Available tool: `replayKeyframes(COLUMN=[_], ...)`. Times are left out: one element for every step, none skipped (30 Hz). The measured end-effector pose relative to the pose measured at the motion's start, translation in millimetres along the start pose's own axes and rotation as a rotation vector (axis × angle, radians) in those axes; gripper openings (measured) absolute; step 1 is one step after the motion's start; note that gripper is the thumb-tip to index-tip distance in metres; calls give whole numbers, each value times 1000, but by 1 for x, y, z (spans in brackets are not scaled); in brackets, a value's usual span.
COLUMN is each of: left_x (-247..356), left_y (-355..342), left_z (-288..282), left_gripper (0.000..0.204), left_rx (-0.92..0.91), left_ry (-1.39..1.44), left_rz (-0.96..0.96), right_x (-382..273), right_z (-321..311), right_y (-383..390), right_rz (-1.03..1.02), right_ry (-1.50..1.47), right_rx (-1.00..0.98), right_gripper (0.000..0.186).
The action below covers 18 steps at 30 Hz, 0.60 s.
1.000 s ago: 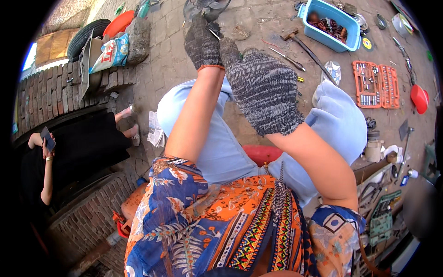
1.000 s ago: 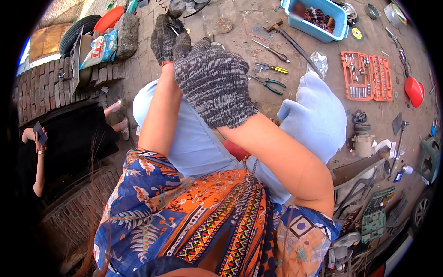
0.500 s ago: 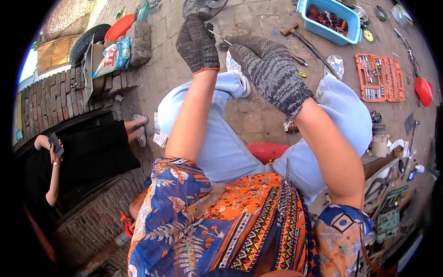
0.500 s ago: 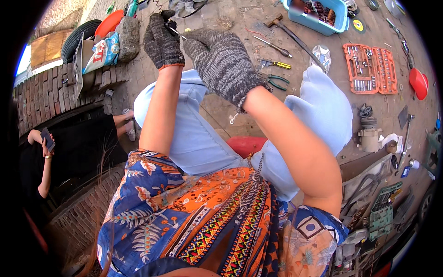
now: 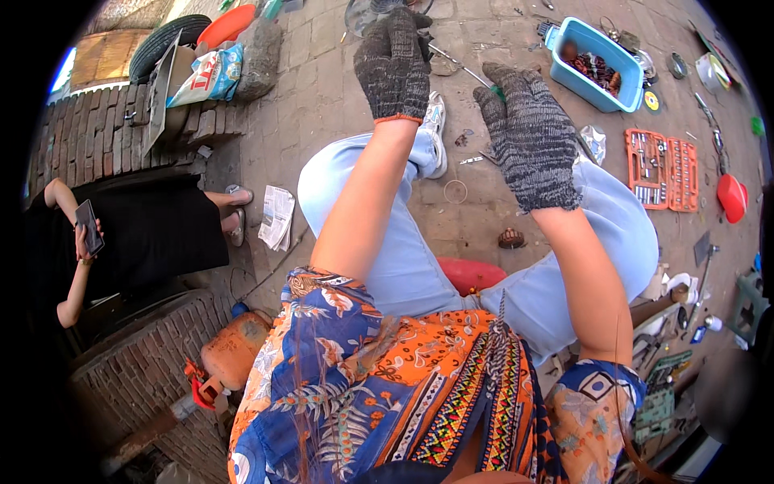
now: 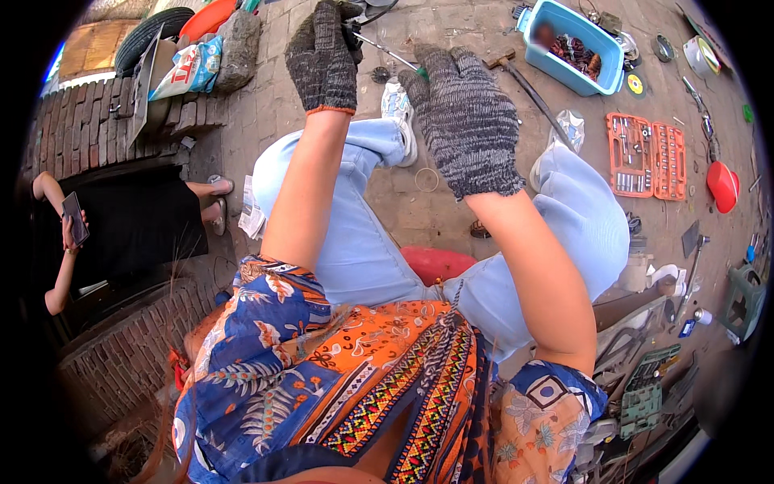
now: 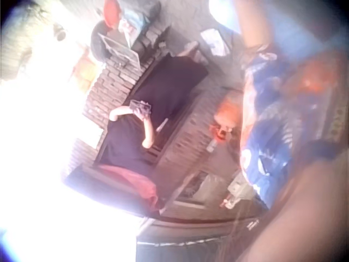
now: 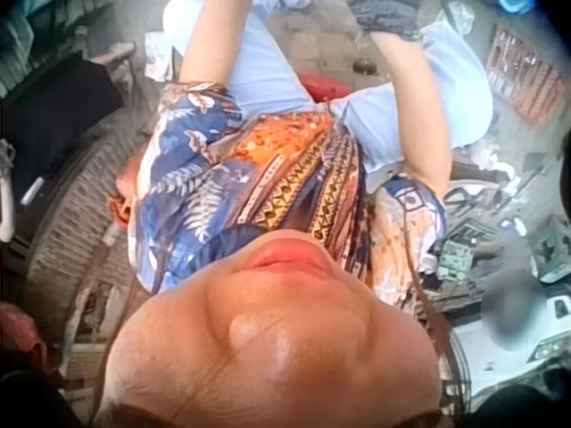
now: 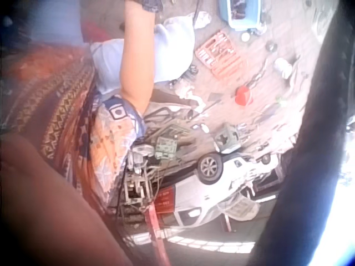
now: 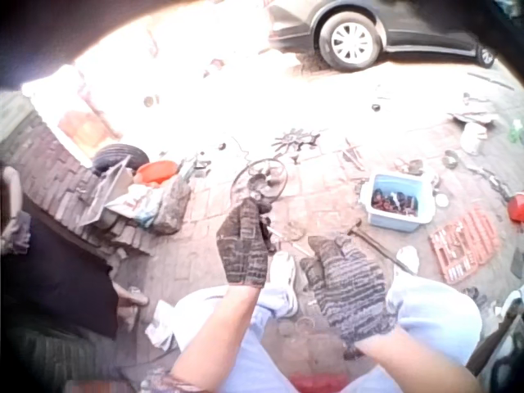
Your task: The person sits on a low stool and uses a screwdriver to disassemble a metal lock mechanism. They remove screws and separate the internal components, then use a hammer to tap parts of the mechanism. The person continues to manipulate the lock parts with their hands and tools throughout the clip.
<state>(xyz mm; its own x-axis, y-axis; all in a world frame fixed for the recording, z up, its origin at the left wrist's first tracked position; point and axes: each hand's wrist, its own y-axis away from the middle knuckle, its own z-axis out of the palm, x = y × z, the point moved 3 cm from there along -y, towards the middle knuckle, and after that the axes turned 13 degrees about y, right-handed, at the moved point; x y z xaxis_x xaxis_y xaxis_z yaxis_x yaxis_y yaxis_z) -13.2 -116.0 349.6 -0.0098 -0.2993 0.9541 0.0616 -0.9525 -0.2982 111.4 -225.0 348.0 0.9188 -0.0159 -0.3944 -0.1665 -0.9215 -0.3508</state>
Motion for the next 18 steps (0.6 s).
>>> replayKeyframes(left_x=[6,9,11,13,19,22,22,21,19,20,19,17,14,12,8,4,1,-2], left_y=[5,5,4,4,3,2,0,-3,-4,-4,-4,-6,-7,-8,-8,-7,-6,-4], left_z=[4,6,5,5,4,2,1,-2,0,4,4,4,5,3,2,0,-3,-6], left_gripper=[21,27,33,33,33,33,34,34,35,36,37,37,37,39,40,41,42,39], left_rx=[-8,29,65,68,71,73,63,54,40,-18,-27,-38,-51,-70,-93,-117,-142,-175], left_ry=[165,162,159,173,181,190,134,68,16,-88,-154,-219,-282,-315,-308,-302,-297,-290], left_rz=[-186,-177,-169,-189,-202,-215,-138,-55,16,71,90,108,126,103,135,166,201,167], right_x=[0,-3,-4,-6,-9,-10,-10,-12,-5,4,3,4,3,-2,-3,-3,-2,-1], right_z=[0,0,3,5,6,6,10,13,18,21,21,21,22,22,23,22,22,22], right_y=[0,0,-1,-2,-4,-4,-3,-3,-2,-2,-2,-1,-2,-3,-3,0,3,7], right_rz=[17,-9,8,25,42,0,-42,-84,-137,-189,-239,-208,-138,-71,-3,-36,-39,-42], right_ry=[99,126,129,132,128,140,151,151,209,267,317,357,303,246,189,86,38,-9], right_rx=[52,74,28,-19,-59,38,135,237,268,299,326,229,105,-12,-130,-100,-114,-128], right_gripper=[23,21,21,20,20,20,20,20,19,18,17,17,18,19,20,20,20,20])
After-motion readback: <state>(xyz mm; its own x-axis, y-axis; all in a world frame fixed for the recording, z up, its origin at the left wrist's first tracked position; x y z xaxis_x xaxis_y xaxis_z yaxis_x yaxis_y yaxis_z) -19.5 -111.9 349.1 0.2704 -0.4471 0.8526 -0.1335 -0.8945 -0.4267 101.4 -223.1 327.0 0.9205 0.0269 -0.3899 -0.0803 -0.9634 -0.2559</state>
